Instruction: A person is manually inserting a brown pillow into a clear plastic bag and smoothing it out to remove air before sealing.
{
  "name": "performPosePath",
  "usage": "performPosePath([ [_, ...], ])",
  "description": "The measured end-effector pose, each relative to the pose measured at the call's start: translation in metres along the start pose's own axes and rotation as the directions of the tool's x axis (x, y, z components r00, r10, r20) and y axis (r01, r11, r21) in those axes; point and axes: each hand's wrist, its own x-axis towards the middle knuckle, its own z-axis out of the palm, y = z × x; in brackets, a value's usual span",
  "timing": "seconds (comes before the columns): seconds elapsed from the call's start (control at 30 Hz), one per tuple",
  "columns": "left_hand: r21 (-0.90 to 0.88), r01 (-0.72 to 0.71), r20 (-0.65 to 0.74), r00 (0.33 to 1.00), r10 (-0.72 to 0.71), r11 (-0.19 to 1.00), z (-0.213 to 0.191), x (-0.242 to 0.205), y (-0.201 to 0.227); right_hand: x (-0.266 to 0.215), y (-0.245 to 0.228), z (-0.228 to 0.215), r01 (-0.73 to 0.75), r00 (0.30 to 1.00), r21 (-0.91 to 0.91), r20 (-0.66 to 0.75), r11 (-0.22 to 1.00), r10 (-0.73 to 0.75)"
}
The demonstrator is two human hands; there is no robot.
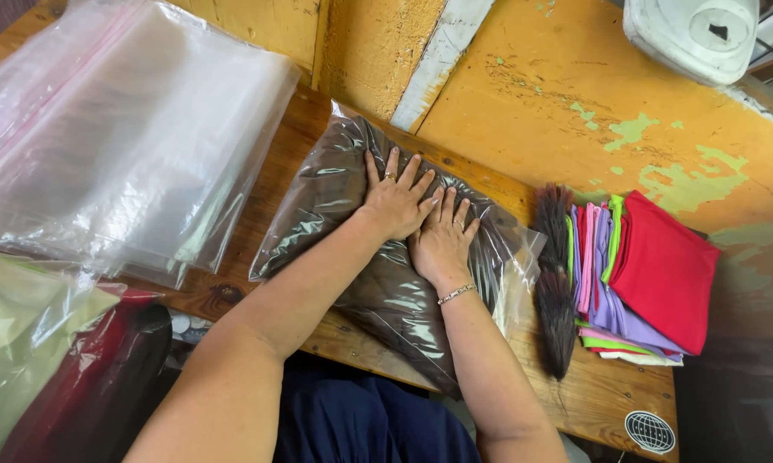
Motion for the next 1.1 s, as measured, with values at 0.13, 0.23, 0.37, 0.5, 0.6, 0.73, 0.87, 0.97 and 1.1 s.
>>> performPosePath([
  [0.13, -0.003, 0.012, 0.023, 1.000, -0.012, 1.000, 0.000, -0.018, 0.005, -0.019, -0.005, -0.008, 0.003, 0.999, -0.022, 0.036, 1.000, -0.002],
  [0.23, -0.042, 0.006, 0.052, 0.999, -0.004, 0.999, -0.004, -0.030, 0.007, -0.025, -0.005, -0.005, -0.005, 0.999, -0.017, 0.051, 1.000, 0.006],
  [0.37, -0.071, -0.017, -0.041, 0.999, 0.014, 0.997, -0.005, -0.015, 0.001, -0.007, -0.006, -0.008, -0.015, 1.000, 0.019, 0.014, 1.000, 0.015],
  [0.5, -0.088, -0.022, -0.121, 0.993, 0.011, 0.996, -0.003, -0.020, 0.001, -0.009, -0.008, -0.009, -0.015, 1.000, 0.020, -0.002, 1.000, 0.015],
  [0.6, -0.112, -0.042, -0.160, 0.987, 0.024, 0.993, 0.008, -0.024, 0.001, -0.020, -0.009, -0.007, -0.022, 1.000, 0.026, -0.001, 0.999, 0.022],
  [0.73, -0.127, -0.044, -0.196, 0.980, 0.018, 0.991, 0.019, -0.006, -0.002, 0.001, 0.004, 0.004, -0.011, 0.999, 0.032, -0.030, 0.999, 0.012],
  [0.87, -0.113, -0.038, -0.233, 0.972, 0.010, 0.993, 0.023, -0.008, 0.000, -0.005, 0.002, 0.003, 0.004, 0.998, 0.024, -0.062, 1.000, -0.002],
  [0.97, -0.106, -0.041, -0.234, 0.972, 0.015, 0.994, 0.021, -0.012, -0.001, -0.011, -0.004, 0.001, -0.001, 0.998, 0.015, -0.065, 1.000, 0.001],
  [1.1, -0.119, -0.029, -0.201, 0.979, 0.004, 0.993, 0.030, 0.000, -0.002, -0.001, 0.000, 0.002, -0.022, 0.998, 0.029, -0.050, 0.999, 0.024],
])
